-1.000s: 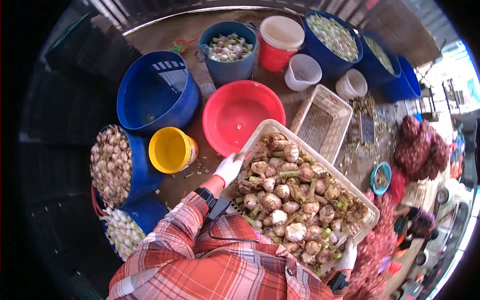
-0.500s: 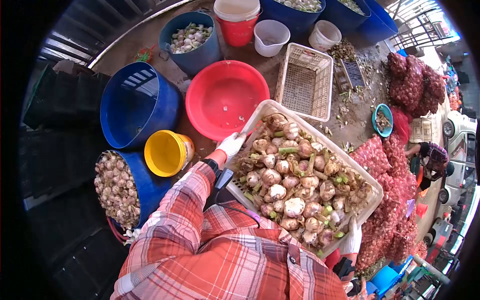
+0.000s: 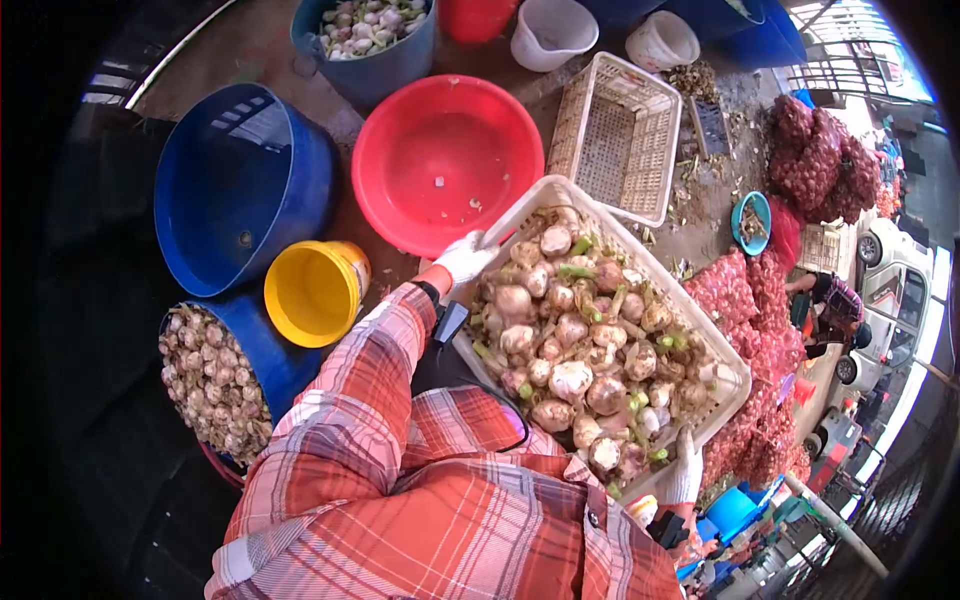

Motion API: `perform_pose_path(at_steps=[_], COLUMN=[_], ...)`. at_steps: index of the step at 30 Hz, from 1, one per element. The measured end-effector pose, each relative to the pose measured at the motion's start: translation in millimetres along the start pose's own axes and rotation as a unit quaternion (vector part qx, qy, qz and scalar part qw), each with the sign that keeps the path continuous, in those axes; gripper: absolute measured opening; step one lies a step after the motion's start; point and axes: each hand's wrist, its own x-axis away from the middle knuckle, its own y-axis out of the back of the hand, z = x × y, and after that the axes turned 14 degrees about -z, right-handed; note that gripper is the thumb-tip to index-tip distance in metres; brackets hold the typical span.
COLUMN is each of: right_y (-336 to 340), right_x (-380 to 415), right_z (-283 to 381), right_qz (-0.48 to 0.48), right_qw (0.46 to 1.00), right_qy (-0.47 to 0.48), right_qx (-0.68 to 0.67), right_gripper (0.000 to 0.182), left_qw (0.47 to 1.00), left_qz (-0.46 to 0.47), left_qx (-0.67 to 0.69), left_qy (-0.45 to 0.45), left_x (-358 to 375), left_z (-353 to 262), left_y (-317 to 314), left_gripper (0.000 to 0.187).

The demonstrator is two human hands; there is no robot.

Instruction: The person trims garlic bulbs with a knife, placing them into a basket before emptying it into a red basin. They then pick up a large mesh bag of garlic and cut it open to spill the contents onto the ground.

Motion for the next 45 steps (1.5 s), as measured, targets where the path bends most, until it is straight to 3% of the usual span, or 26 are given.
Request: perform_pose_path(at_steps=[3, 6, 10, 11, 12, 14, 16, 18, 20, 22, 23, 24, 26, 28, 30, 31, 32, 34, 35, 42, 45], right_y=[-16, -39, -59, -71, -80, -105, -123, -137, -144, -159, -164, -170, -186, -195, -203, -203, -207, -217, -221, -238, -252], right_x=[6, 19, 18, 19, 19, 28, 26, 17, 7, 18, 17, 16, 23, 27, 18, 9, 9, 9, 10, -3, -27], right_z=[2, 14, 15, 13, 14, 17, 17, 12, 9, 19, 19, 19, 21, 21, 15, 14, 16, 17, 20, 30, 27], right_qz=[0.003, 0.019, 0.058, 0.063, 0.077, 0.080, 0.068, 0.054, 0.059, 0.081, 0.098, 0.115, 0.127, 0.140, 0.153, 0.174, 0.178, 0.160, 0.159, 0.201, 0.193], right_qw=[0.999, 0.998, 0.993, 0.992, 0.990, 0.993, 0.996, 0.998, 0.998, 0.996, 0.995, 0.993, 0.992, 0.989, 0.986, 0.983, 0.982, 0.984, 0.985, 0.971, 0.972], right_qy=[-0.032, -0.057, -0.084, -0.072, -0.090, -0.074, -0.056, -0.035, -0.020, -0.023, -0.014, -0.008, -0.011, -0.015, -0.017, -0.030, -0.029, -0.020, -0.022, -0.063, -0.072], right_qx=[-0.032, -0.035, -0.054, -0.085, -0.073, -0.054, -0.029, -0.004, -0.007, -0.027, -0.018, -0.010, -0.025, -0.040, -0.060, -0.054, -0.053, -0.070, -0.060, -0.110, -0.111], right_gripper=[0.024, 0.023, 0.023, 0.026, 0.030, 0.034, 0.035, 0.036, 0.038, 0.031, 0.031, 0.031, 0.030, 0.029, 0.031, 0.032, 0.032, 0.039, 0.040, 0.055, 0.052], left_qw=[0.998, 0.998, 0.997, 0.999, 0.998, 0.999, 0.996, 0.992, 0.997, 0.952, 0.950, 0.950, 0.928, 0.898, 0.904, 0.947, 0.925, 0.924, 0.938, 0.942, 0.920], left_qz=[-0.058, -0.056, -0.070, -0.029, -0.009, -0.050, -0.050, -0.053, -0.067, -0.055, -0.105, -0.104, -0.075, -0.027, 0.042, 0.014, 0.031, 0.086, 0.053, 0.043, 0.039], left_qx=[0.034, 0.024, -0.014, -0.011, -0.028, -0.010, 0.002, 0.067, 0.021, 0.301, 0.293, 0.294, 0.351, 0.438, 0.423, 0.321, 0.362, 0.368, 0.341, 0.331, 0.388], left_qy=[-0.001, -0.009, -0.010, 0.011, -0.048, -0.012, -0.081, -0.089, -0.043, 0.007, 0.020, 0.019, 0.103, 0.043, 0.045, 0.014, 0.113, 0.062, 0.010, 0.012, 0.038], left_x=[-8, -22, -5, -10, -3, 5, 5, 3, 0, -14, -13, -12, -11, -14, -8, -6, 15, 15, 13, 15, 29], left_z=[22, 29, 33, 45, 48, 64, 75, 74, 71, 79, 72, 66, 60, 60, 49, 43, 27, 41, 44, 56, 47], left_y=[4, 12, 16, 15, 19, 18, 23, 25, 16, -3, -6, -5, -2, -8, 0, 2, 17, 16, 18, 17, 39], left_gripper=[0.075, 0.078, 0.063, 0.055, 0.055, 0.051, 0.049, 0.051, 0.052, 0.049, 0.057, 0.057, 0.059, 0.060, 0.064, 0.064, 0.063, 0.060, 0.059, 0.058, 0.057])
